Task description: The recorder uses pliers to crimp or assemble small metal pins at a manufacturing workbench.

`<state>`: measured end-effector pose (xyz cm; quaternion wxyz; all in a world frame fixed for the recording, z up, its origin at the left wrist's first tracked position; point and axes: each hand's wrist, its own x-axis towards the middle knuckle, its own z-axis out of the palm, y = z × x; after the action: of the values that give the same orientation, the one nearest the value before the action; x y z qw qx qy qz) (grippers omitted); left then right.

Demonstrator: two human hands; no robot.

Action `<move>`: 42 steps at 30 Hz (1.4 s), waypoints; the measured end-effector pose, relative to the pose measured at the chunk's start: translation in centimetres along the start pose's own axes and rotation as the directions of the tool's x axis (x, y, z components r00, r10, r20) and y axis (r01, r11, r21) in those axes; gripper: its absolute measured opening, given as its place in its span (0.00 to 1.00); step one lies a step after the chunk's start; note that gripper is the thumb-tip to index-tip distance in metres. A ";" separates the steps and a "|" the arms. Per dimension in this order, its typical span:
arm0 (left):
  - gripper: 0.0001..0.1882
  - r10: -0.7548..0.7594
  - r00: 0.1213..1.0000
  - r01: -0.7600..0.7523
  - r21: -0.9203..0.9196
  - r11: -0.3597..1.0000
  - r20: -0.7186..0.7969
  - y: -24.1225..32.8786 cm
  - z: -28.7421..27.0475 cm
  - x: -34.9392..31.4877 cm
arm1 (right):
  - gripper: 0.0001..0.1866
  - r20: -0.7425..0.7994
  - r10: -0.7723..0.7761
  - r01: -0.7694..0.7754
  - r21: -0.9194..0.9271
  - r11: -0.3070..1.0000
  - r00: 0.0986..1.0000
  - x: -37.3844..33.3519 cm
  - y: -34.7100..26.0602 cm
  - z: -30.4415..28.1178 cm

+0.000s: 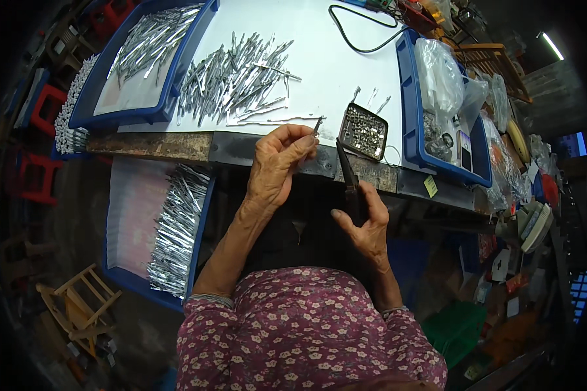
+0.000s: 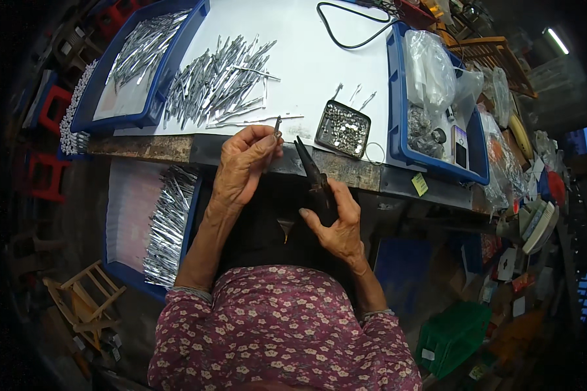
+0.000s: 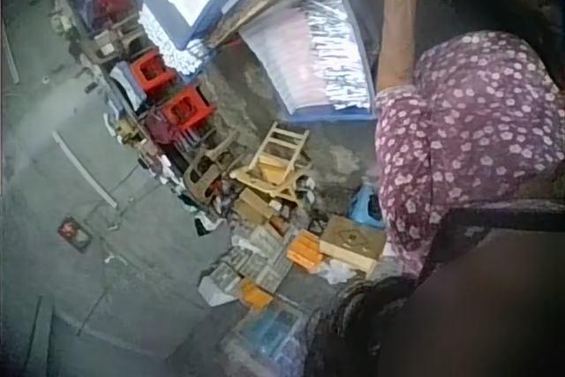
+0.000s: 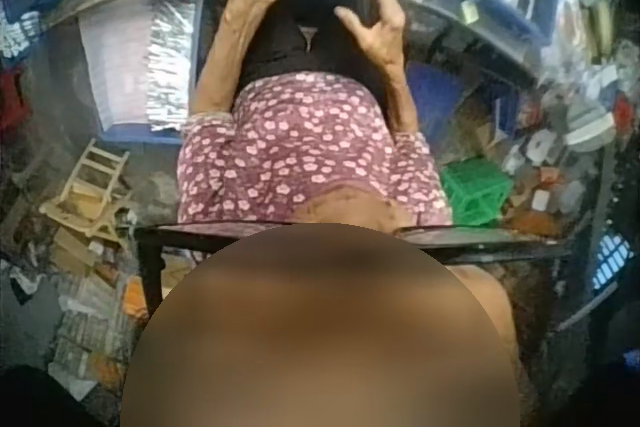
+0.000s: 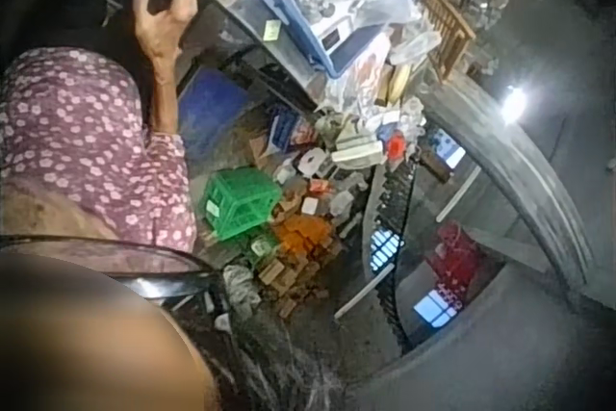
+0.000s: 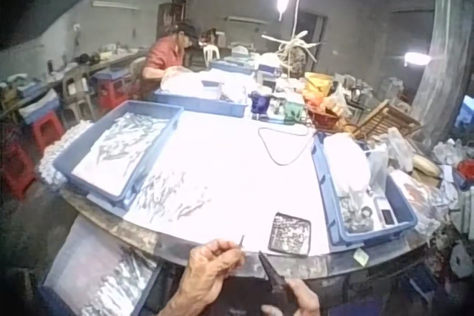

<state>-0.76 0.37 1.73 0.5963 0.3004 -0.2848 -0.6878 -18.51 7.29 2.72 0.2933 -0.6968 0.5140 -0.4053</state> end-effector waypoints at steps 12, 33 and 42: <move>0.07 -0.124 0.989 0.134 -0.143 0.981 0.080 0.3 0.5 -1.2 | 0.27 -0.070 -0.324 0.287 -0.320 0.903 0.943 0.2 1.0 0.9; 0.05 0.456 0.881 -0.405 0.704 0.584 0.128 -1.5 2.4 -2.4 | 0.19 0.280 0.302 -0.395 0.388 0.833 0.911 -1.1 -0.3 -0.3; 0.08 0.517 0.517 -0.757 0.647 -0.095 0.681 -1.1 0.9 0.4 | 0.23 0.622 0.266 -0.677 0.671 0.302 0.736 -1.1 1.7 -1.8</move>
<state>-2.23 0.16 1.45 0.5265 0.3259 -0.7841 -0.0423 -21.04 7.86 1.92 0.8093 -0.3221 0.3466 -0.3482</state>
